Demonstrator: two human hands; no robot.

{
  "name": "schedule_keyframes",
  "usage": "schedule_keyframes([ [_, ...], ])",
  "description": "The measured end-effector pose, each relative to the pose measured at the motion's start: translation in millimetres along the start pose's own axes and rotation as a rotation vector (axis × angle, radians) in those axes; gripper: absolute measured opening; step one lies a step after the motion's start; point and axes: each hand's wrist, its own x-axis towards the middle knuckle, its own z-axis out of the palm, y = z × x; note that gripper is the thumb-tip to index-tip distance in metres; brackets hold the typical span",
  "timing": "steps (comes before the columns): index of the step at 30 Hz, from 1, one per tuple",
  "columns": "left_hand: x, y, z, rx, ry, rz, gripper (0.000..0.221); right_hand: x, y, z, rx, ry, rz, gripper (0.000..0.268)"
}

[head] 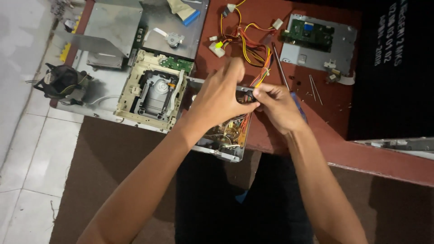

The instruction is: Disassembling a computer power supply unit and managing internal cables on a workbench.

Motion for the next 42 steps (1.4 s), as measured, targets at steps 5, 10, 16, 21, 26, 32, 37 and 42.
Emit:
schedule_keyframes([
  [5, -2, -1, -3, -0.034, -0.086, 0.008, 0.072, 1, 3, 1, 0.06, -0.057, -0.062, 0.016],
  [10, -6, -8, 1, 0.071, -0.01, 0.168, 0.057, 3, 27, -8, 0.169, -0.064, -0.069, 0.028],
  [16, -25, 14, -16, 0.326, -0.046, 0.068, 0.064, -12, 29, -5, 0.03, 0.025, -0.078, 0.031],
  [21, -49, 72, 0, 0.331, -0.123, -0.3, 0.044, -23, 18, 3, -0.027, 0.071, -0.052, 0.031],
  [26, -34, 54, 25, 0.214, -0.194, -0.472, 0.028, -24, 15, -4, 0.003, 0.058, -0.031, 0.025],
  [32, -29, 61, 21, 0.093, -0.235, -0.607, 0.023, -42, -65, 0, -0.672, 0.113, -0.141, 0.012],
  [37, -39, 70, 21, 0.123, -0.023, -0.495, 0.015, -2, -79, -20, -1.249, -0.395, -0.542, 0.039],
  [42, -36, 69, 20, 0.091, -0.041, -0.499, 0.013, 23, -79, -29, -1.144, -0.603, -0.368, 0.043],
])
